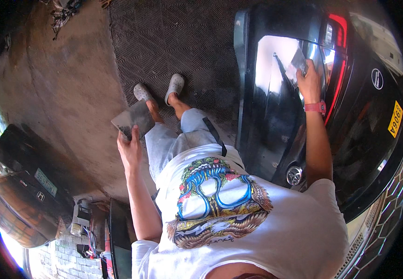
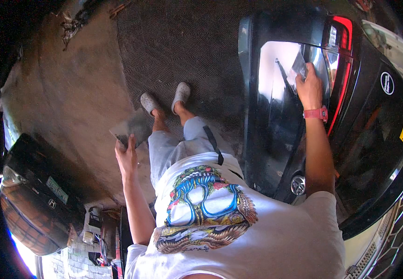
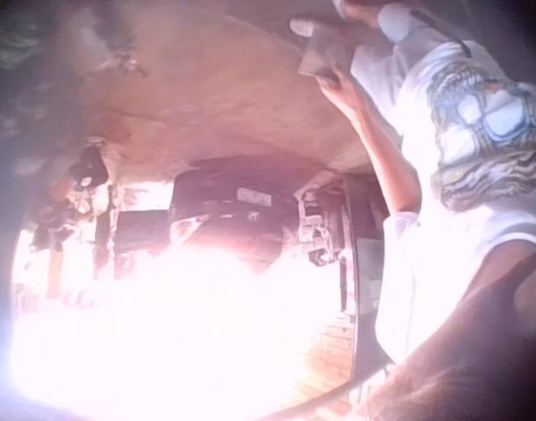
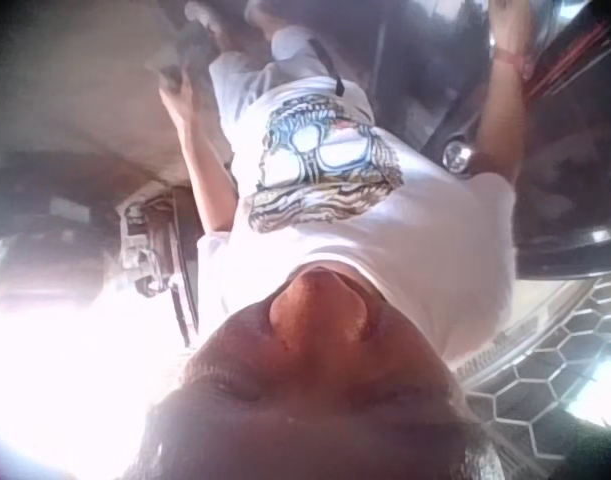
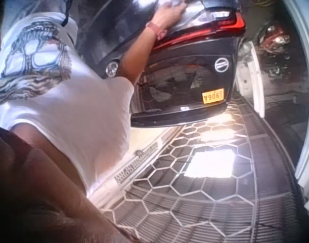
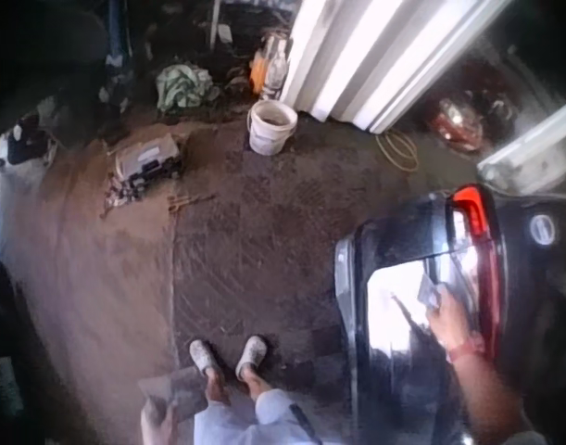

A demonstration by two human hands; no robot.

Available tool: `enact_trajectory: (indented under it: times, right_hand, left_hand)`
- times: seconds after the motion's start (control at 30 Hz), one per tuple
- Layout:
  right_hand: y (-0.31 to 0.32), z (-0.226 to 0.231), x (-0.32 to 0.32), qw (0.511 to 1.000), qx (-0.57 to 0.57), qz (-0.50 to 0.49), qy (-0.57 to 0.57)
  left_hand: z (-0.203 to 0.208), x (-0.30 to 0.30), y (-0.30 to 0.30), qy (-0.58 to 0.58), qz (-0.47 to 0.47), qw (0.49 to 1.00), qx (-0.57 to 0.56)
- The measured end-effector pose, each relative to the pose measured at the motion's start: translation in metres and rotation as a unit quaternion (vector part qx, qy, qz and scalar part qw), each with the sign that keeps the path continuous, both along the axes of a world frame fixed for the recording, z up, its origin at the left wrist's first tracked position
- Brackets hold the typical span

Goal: The person sands the rear trunk area of a black car using sandpaper, then applies a substance from a small container with a brush to the same area. The person repeats the sanding and application steps on the trunk surface.

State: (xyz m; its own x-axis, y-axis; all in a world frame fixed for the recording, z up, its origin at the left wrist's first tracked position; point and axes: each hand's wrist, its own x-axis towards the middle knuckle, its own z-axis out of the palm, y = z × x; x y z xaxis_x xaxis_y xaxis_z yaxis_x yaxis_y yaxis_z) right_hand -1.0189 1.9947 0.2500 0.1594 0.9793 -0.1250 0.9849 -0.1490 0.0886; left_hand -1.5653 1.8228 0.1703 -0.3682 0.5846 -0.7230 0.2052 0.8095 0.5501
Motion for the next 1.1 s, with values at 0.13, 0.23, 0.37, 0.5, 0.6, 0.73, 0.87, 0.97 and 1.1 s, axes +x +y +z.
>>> enact_trajectory:
  times: [0.13,0.23,0.37,0.5,0.6,0.73,0.87,0.97,1.1]
  right_hand:
    - [-0.006,0.001,-0.021,0.996,-0.039,-0.066,-0.040]
    - [-0.010,-0.014,-0.016,0.998,-0.005,-0.060,-0.016]
    - [-0.011,-0.042,-0.007,0.999,0.027,-0.039,-0.006]
    - [-0.008,-0.065,-0.005,0.999,0.046,-0.011,-0.010]
    - [-0.002,-0.072,-0.008,1.000,0.023,-0.015,-0.011]
    - [0.010,-0.083,-0.006,1.000,0.026,0.010,-0.013]
    - [0.020,-0.095,-0.001,0.999,0.031,0.034,-0.007]
    - [0.030,-0.104,0.004,0.999,0.022,0.020,-0.015]
    - [0.054,-0.087,-0.015,0.995,-0.013,-0.012,0.099]
  left_hand:
    - [-0.006,-0.006,-0.006,-0.007,0.016,1.000,0.003]
    - [-0.012,-0.012,-0.011,0.001,0.028,1.000,-0.003]
    - [-0.023,-0.017,-0.020,0.038,0.012,0.999,0.019]
    - [-0.023,-0.016,-0.019,0.055,0.007,0.998,0.023]
    - [-0.021,-0.013,-0.017,0.043,0.019,0.998,0.039]
    - [-0.015,-0.008,-0.011,0.042,0.025,0.998,0.039]
    - [-0.021,-0.011,-0.016,0.040,0.018,0.998,0.047]
    - [-0.019,-0.009,-0.016,0.066,0.007,0.997,0.036]
    - [-0.014,-0.011,-0.015,0.061,-0.021,0.998,0.022]
